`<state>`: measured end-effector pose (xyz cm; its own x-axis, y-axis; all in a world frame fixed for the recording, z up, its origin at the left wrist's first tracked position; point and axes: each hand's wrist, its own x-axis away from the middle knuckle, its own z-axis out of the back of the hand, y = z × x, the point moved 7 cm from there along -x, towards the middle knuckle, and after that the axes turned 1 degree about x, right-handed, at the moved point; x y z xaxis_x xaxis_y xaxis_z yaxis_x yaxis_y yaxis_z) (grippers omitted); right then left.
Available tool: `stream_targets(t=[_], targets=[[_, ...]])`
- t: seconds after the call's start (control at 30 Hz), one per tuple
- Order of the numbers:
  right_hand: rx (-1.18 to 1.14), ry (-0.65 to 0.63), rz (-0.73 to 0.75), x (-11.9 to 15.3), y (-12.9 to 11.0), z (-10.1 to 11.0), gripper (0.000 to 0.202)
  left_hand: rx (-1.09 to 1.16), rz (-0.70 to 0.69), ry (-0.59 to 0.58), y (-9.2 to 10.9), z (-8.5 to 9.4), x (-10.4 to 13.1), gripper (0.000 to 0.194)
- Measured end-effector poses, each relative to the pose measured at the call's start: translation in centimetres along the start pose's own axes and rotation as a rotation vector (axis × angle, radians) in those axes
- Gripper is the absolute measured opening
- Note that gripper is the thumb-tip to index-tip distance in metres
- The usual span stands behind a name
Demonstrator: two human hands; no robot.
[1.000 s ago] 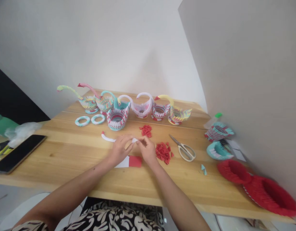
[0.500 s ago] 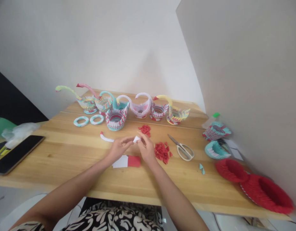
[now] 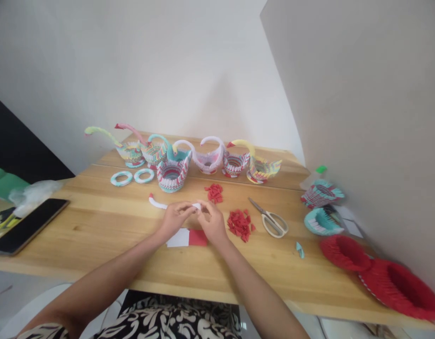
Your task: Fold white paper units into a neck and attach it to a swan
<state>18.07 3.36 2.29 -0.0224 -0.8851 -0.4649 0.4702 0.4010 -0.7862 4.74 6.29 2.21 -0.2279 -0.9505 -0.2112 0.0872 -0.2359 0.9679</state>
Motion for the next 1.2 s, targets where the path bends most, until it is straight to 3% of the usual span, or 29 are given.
stream_targets(t=[0.17,0.37,0.57,0.87,1.07,1.2], targets=[[0.04,0.007,0.04,0.1,-0.5,-0.1,0.024,0.147,0.09,-0.02,-0.8,-0.2,-0.3,0.016],[0.037,-0.026,0.033,0.1,-0.5,-0.3,0.021,-0.123,-0.048,0.061,-0.3,0.5,-0.3,0.015],[0.068,0.003,0.033,-0.1,-0.8,0.3,0.022,-0.194,-0.181,0.004,1.1,0.2,-0.1,0.021],[0.102,0.034,0.085,0.1,-1.4,0.7,0.022,-0.237,-0.194,-0.001,1.2,0.2,0.0,0.02],[0.125,0.049,0.106,0.1,-1.6,0.8,0.022,-0.085,-0.069,-0.011,0.2,0.1,-0.2,0.018],[0.186,0.023,0.137,0.1,-1.5,0.5,0.022,-0.228,-0.185,-0.012,1.1,0.1,0.0,0.018]])
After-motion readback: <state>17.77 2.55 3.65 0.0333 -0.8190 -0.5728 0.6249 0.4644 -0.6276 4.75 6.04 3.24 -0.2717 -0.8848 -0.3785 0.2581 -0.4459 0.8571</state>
